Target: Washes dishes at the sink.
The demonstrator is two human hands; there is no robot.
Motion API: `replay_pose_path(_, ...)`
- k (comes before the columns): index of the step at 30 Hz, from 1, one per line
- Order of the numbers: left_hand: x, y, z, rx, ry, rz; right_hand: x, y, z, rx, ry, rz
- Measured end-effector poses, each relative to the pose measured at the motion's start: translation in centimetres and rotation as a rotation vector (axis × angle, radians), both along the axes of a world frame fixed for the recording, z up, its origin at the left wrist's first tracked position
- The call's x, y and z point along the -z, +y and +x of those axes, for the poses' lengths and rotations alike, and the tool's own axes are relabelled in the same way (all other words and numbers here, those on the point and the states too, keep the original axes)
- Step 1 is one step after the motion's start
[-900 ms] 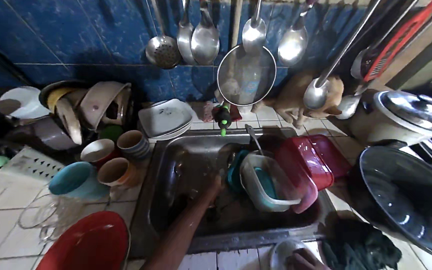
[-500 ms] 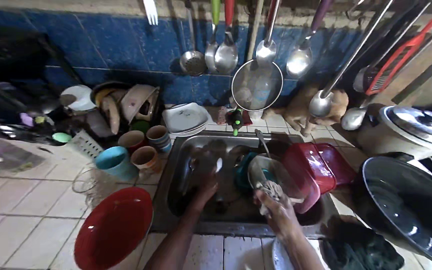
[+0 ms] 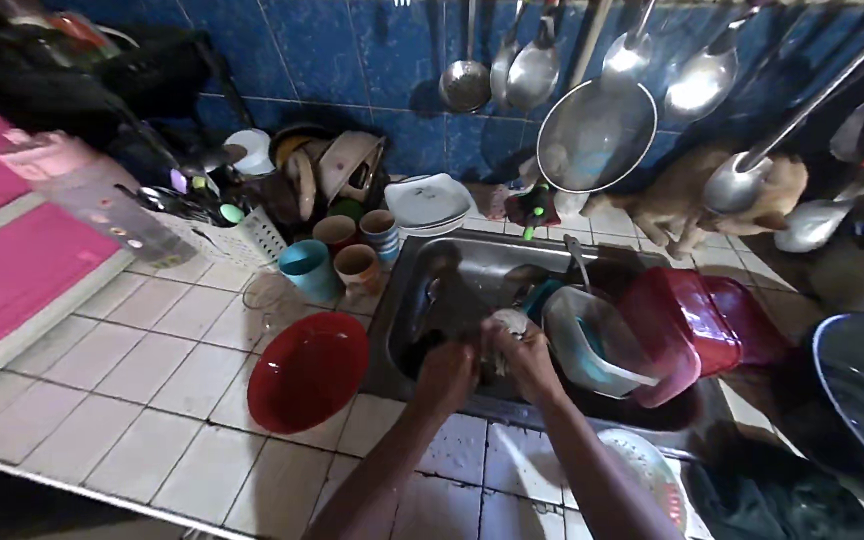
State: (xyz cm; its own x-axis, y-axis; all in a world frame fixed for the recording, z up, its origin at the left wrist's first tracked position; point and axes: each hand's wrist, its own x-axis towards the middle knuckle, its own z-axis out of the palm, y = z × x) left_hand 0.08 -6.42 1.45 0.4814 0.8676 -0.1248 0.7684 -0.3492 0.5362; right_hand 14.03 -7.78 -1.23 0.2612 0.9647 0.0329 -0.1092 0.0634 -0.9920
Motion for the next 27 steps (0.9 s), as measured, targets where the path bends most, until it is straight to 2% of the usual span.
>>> replay_pose_path(2,-0.9,-0.1,0.1,-0.043,0.024,0.068,-0.2,-0.8,0.1,-0.020,-0.043,0.027)
replay_pose_path(5,0.4,-1.6,0.1,0.033,-0.043,0.321,-0.4,-1.8,2.4,0.101,-0.162,0.054)
replay_pose_path(8,1.6,-3.3,-1.6,0.280,-0.017,0.293,-0.6,-4.3,6.4,0.186,-0.382,-0.020)
replay_pose_path(10,4.1,-4.3,-2.8,0.483,-0.097,0.333,-0.9,-6.4,8.6,0.234,-0.326,-0.053)
replay_pose_path(11,4.8,-4.7,-3.2,0.574,-0.100,0.266,-1.0,-7.4,9.3,0.252,-0.257,-0.078)
replay_pose_path(13,4.3,-4.1,-3.2,0.686,-0.005,-0.103,-1.1,-8.8,10.0,0.286,-0.112,-0.116)
replay_pose_path(14,4.4,-3.1,-2.9,0.661,-0.011,-0.182,-1.0,-9.2,10.0,0.295,-0.042,-0.120)
replay_pose_path(16,4.7,0.4,-2.0,0.461,-0.072,-0.133,-0.6,-9.7,9.8,0.293,0.122,-0.096)
replay_pose_path(19,5.0,8.0,-0.1,-0.014,0.140,-0.126,0.0,-9.8,9.5,0.238,0.307,-0.062)
replay_pose_path(21,7.6,12.2,0.6,-0.266,0.256,-0.111,-0.1,-9.7,8.9,0.232,0.337,-0.093)
replay_pose_path(23,9.6,14.4,1.2,-0.350,0.258,-0.132,-0.2,-9.9,8.4,0.224,0.326,-0.120)
replay_pose_path(27,12.7,16.2,2.6,-0.243,0.203,-0.101,-0.4,-9.8,8.3,0.239,0.372,-0.090)
